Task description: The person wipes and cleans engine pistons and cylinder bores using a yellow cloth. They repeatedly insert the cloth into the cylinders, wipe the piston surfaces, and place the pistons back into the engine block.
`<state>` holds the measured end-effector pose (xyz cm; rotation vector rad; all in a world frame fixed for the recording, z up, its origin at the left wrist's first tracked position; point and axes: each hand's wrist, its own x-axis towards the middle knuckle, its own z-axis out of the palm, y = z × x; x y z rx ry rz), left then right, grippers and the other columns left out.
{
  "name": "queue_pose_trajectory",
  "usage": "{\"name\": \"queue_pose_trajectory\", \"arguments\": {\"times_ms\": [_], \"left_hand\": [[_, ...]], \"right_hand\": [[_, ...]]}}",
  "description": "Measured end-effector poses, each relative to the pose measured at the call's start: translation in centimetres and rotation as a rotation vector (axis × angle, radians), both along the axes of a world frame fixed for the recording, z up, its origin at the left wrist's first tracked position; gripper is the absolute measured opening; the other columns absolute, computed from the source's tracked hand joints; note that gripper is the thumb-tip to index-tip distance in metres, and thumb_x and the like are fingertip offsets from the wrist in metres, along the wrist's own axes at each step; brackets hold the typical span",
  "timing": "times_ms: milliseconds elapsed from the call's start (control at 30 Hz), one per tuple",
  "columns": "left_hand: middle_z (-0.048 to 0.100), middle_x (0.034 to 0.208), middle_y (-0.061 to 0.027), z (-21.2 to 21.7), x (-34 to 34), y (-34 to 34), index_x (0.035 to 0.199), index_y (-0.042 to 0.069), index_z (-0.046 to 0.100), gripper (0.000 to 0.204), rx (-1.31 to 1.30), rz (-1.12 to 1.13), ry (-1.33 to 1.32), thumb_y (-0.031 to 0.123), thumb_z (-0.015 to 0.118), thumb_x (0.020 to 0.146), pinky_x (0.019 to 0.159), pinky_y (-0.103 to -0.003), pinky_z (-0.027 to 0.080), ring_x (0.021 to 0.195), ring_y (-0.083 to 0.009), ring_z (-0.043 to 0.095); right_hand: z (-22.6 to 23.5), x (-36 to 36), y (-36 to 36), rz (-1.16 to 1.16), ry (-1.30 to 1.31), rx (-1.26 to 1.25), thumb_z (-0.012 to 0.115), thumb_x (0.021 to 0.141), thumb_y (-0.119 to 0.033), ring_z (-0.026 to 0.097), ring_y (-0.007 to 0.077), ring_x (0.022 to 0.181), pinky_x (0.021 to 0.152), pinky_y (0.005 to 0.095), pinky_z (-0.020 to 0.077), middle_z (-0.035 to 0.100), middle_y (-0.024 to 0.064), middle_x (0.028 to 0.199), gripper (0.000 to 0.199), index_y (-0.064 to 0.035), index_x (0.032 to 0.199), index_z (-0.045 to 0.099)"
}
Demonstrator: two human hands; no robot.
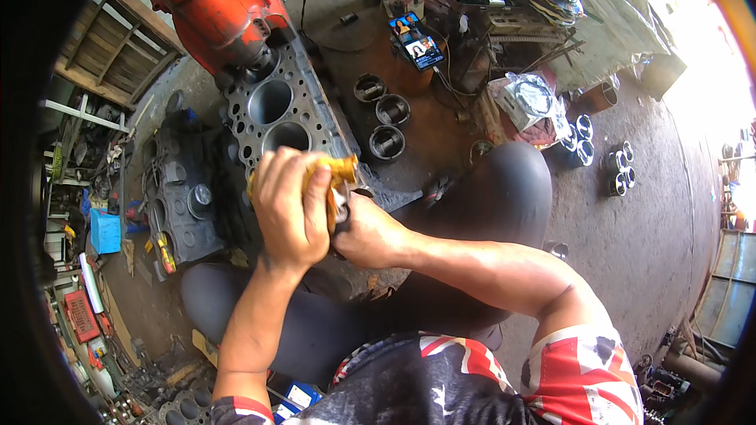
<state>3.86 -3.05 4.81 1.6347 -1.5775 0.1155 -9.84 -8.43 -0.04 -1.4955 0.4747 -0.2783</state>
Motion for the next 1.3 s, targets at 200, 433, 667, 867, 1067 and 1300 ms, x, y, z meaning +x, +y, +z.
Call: {"name": "queue_pose_trajectory", "arguments": {"times_ms": [200, 433, 667, 867, 1067, 1300], "left_hand": [[0.071, 0.11, -0.0057, 0.5, 5.4, -0.4, 0.124, -0.003, 0.066, 0.038, -0.256, -0.067, 0.788, 0.028, 0.045, 0.116, 0.095, -0.03, 0.05, 0.104, -0.0138, 0.064], [0.066, 0.125, -0.0113, -0.4, 7.4, 1.9, 0.134, -0.005, 0.061, 0.042, -0.302, 0.119, 0.344, 0.027, 0.041, 0.116, 0.102, -0.033, 0.049, 0.114, -0.0181, 0.063], [0.071, 0.128, -0.0095, -0.4, 1.4, 2.6, 0.126, 0.008, 0.073, 0.042, -0.172, -0.224, -0.205, 0.042, 0.058, 0.108, 0.106, -0.048, 0.052, 0.12, -0.0319, 0.065], [0.071, 0.13, -0.0084, -2.4, 2.3, 0.8, 0.124, 0.009, 0.071, 0.034, -0.278, -0.287, -0.134, 0.035, 0.068, 0.103, 0.106, -0.047, 0.053, 0.127, -0.032, 0.064], [0.069, 0.117, -0.0169, -3.6, 2.4, 0.7, 0.119, -0.002, 0.063, 0.028, -0.281, -0.122, 0.335, 0.023, 0.053, 0.11, 0.096, -0.041, 0.05, 0.105, -0.0293, 0.065], [0.065, 0.122, -0.0102, -3.6, 0.5, 1.8, 0.131, -0.001, 0.058, 0.039, -0.16, -0.052, 0.929, 0.032, 0.043, 0.115, 0.097, -0.034, 0.049, 0.108, -0.0152, 0.06]], "right_hand": [[3.7, 0.4, -0.3, 0.026, 0.165, 0.787, 0.055, 0.095, -0.004, 0.045, 0.0078, 0.041, 0.037, 0.0241, 0.0303, 0.064, 0.0065, 0.075, 0.026, 0.0031, 0.118, 0.064], [5.7, -0.3, -1.1, -0.117, -0.016, 1.004, 0.045, 0.094, 0.004, 0.045, 0.0078, 0.042, 0.038, 0.0227, 0.0332, 0.068, 0.013, 0.082, 0.025, 0.0064, 0.113, 0.062], [6.5, 0.2, -0.9, -0.495, -0.104, 1.325, 0.049, 0.107, -0.015, 0.053, 0.0068, 0.048, 0.048, 0.0253, 0.0444, 0.069, 0.0048, 0.086, 0.02, -0.0061, 0.115, 0.065], [6.9, -0.6, -2.7, -0.519, -0.354, 1.412, 0.045, 0.107, -0.017, 0.039, 0.0026, 0.039, 0.043, 0.0212, 0.0392, 0.046, -0.008, 0.052, 0.021, -0.0093, 0.102, 0.063], [7.1, -2.5, -4.2, -0.509, -0.627, 1.565, 0.048, 0.102, -0.012, 0.036, 0.0045, 0.033, 0.035, 0.0213, 0.0307, 0.047, -0.0046, 0.051, 0.019, -0.0081, 0.089, 0.061], [7.0, -3.2, -4.1, -0.382, -0.671, 1.539, 0.05, 0.101, -0.015, 0.035, 0.0066, 0.031, 0.035, 0.0223, 0.0299, 0.05, -0.0027, 0.052, 0.019, -0.0069, 0.089, 0.062]]}}
